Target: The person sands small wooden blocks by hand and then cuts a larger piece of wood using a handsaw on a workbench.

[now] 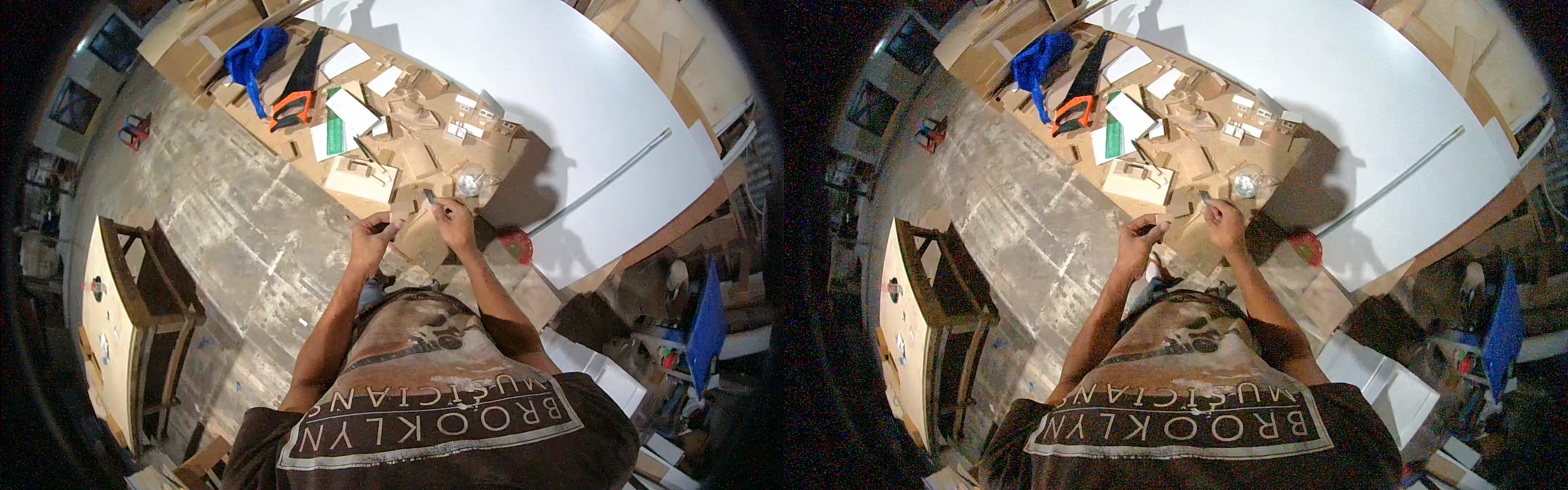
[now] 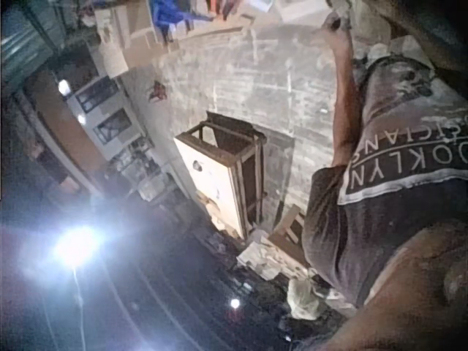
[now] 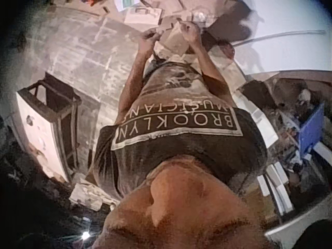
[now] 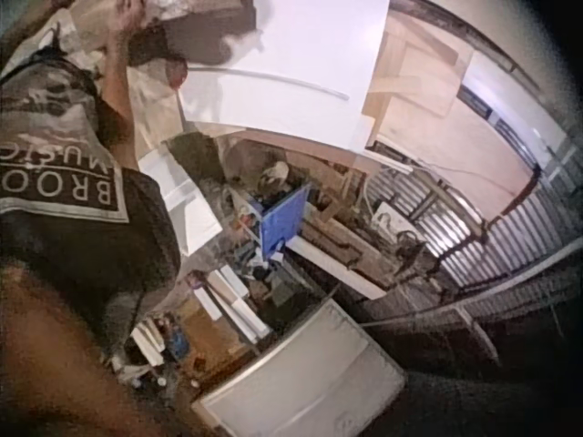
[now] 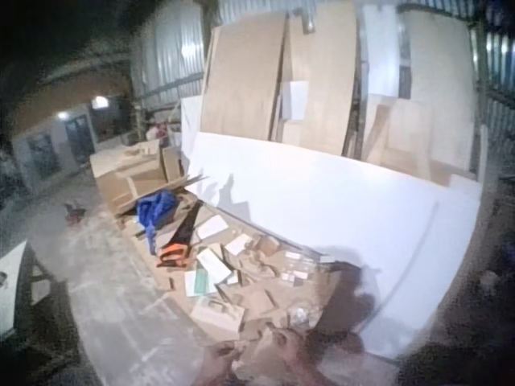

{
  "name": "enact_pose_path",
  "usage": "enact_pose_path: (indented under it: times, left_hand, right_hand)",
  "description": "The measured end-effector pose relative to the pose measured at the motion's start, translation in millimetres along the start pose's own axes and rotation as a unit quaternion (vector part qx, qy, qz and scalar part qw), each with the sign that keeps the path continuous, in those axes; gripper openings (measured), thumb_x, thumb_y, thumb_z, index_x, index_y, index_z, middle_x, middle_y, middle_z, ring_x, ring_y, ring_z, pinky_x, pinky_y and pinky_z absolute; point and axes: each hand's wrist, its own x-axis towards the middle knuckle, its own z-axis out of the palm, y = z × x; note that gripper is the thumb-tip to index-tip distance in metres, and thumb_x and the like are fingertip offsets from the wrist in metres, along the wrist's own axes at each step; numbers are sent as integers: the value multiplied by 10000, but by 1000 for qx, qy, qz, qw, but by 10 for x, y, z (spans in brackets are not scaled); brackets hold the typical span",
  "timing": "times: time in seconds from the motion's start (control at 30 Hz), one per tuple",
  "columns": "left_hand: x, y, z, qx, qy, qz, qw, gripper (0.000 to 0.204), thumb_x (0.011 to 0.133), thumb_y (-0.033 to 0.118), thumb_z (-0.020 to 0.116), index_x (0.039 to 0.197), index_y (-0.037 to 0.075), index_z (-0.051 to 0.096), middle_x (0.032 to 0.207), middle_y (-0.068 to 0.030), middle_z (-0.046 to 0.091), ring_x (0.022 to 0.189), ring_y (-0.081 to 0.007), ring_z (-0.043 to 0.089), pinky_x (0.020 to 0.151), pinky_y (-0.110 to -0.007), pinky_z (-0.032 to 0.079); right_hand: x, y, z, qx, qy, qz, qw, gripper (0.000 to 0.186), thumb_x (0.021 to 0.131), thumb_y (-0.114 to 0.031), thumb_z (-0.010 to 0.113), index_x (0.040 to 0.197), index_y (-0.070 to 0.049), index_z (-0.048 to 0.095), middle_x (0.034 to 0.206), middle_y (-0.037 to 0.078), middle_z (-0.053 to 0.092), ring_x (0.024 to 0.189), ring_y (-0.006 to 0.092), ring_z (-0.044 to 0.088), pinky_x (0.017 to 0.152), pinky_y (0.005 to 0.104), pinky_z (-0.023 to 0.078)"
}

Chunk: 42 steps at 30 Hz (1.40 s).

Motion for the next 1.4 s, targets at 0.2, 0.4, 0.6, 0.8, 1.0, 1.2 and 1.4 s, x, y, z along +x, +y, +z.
enact_pose_path:
  times: [0.2,0.4,0.6,0.8,1.0,1.2,1.4]
  left_hand:
    - [138,-20,85,83,-99,-12,992,155,900,93,716,1010,-16,727,848,11,693,724,-48,547,635,-230,439]
    - [63,-38,191,150,-141,-48,977,146,907,115,712,1005,8,724,839,8,687,733,-66,565,661,-251,478]
    - [-130,-74,326,122,-216,-153,957,172,923,177,702,995,20,698,826,37,643,714,-62,537,639,-242,449]
    - [-116,-568,349,24,-194,-146,970,144,938,161,676,1004,33,670,891,-16,672,785,-110,618,695,-288,531]
    - [-120,-511,306,-156,-131,-199,959,123,950,129,653,1044,51,644,979,-54,687,868,-174,675,747,-350,581]
    - [-174,-346,219,-139,-29,-196,970,192,965,128,631,1142,54,617,938,-57,688,798,-172,675,666,-329,568]
    - [-207,-542,23,-70,-4,-146,987,272,952,169,664,1185,47,591,880,-64,685,716,-157,661,595,-285,537]
  right_hand:
    - [198,-624,-442,319,-223,68,919,266,946,-237,671,1071,-4,701,896,42,663,812,106,573,729,266,471]
    - [8,-407,-550,304,-263,73,913,228,930,-216,673,856,0,669,787,11,622,765,94,557,690,265,461]
    - [-464,-143,-548,374,-279,199,862,278,949,-292,648,874,-25,626,750,9,579,705,97,523,632,280,432]
    - [-596,-35,-350,298,-193,153,922,321,986,-343,595,909,-31,594,790,20,535,678,103,509,590,294,419]
    - [-602,176,-417,484,-127,352,791,325,1009,-350,541,915,-41,577,732,2,510,659,116,502,584,282,410]
    - [-737,778,-341,124,-5,123,985,193,932,-135,643,1045,15,603,827,82,618,733,184,592,690,338,505]
    - [-411,116,-355,240,-186,72,950,342,929,-187,658,1216,-11,604,1036,118,674,891,222,647,808,358,519]
